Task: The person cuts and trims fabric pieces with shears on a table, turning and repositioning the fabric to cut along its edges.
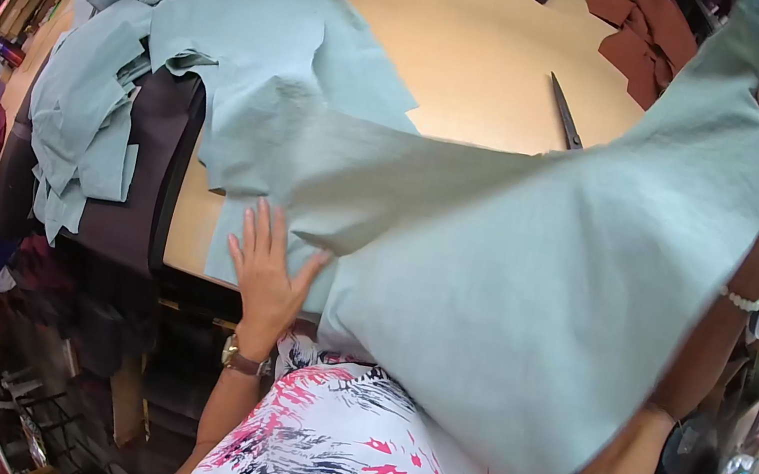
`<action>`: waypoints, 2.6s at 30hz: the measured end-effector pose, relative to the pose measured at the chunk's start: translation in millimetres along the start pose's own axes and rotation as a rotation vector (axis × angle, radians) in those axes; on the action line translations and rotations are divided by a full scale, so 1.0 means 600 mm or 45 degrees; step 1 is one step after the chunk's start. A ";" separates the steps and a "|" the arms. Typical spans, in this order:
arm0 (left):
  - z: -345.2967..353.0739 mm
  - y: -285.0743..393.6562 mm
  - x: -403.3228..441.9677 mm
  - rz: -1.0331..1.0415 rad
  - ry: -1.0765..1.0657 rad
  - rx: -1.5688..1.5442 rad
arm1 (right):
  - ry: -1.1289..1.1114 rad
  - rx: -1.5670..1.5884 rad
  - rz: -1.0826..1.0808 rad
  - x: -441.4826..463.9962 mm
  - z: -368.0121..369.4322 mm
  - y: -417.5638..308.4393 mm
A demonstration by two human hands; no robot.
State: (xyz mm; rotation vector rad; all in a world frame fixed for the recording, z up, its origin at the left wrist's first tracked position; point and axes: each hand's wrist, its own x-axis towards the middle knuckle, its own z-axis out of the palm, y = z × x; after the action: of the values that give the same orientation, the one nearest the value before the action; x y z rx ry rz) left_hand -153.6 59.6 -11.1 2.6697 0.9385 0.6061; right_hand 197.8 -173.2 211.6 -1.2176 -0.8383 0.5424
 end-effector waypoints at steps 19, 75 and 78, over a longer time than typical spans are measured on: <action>-0.125 -0.088 0.518 0.261 -0.836 -0.513 | 0.987 -0.108 -0.201 -0.156 -0.102 0.057; 0.205 0.275 0.200 1.209 -0.170 -0.410 | 0.471 0.019 1.071 -0.318 0.183 0.220; 0.195 0.268 0.197 1.239 -0.183 -0.379 | 0.472 0.009 1.060 -0.309 0.182 0.217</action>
State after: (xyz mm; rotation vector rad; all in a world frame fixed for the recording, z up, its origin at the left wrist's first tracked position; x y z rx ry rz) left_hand 70.3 1.7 -21.1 2.6912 -0.5244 0.6310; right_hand 8.6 -212.9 50.4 -1.5840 0.0197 0.9395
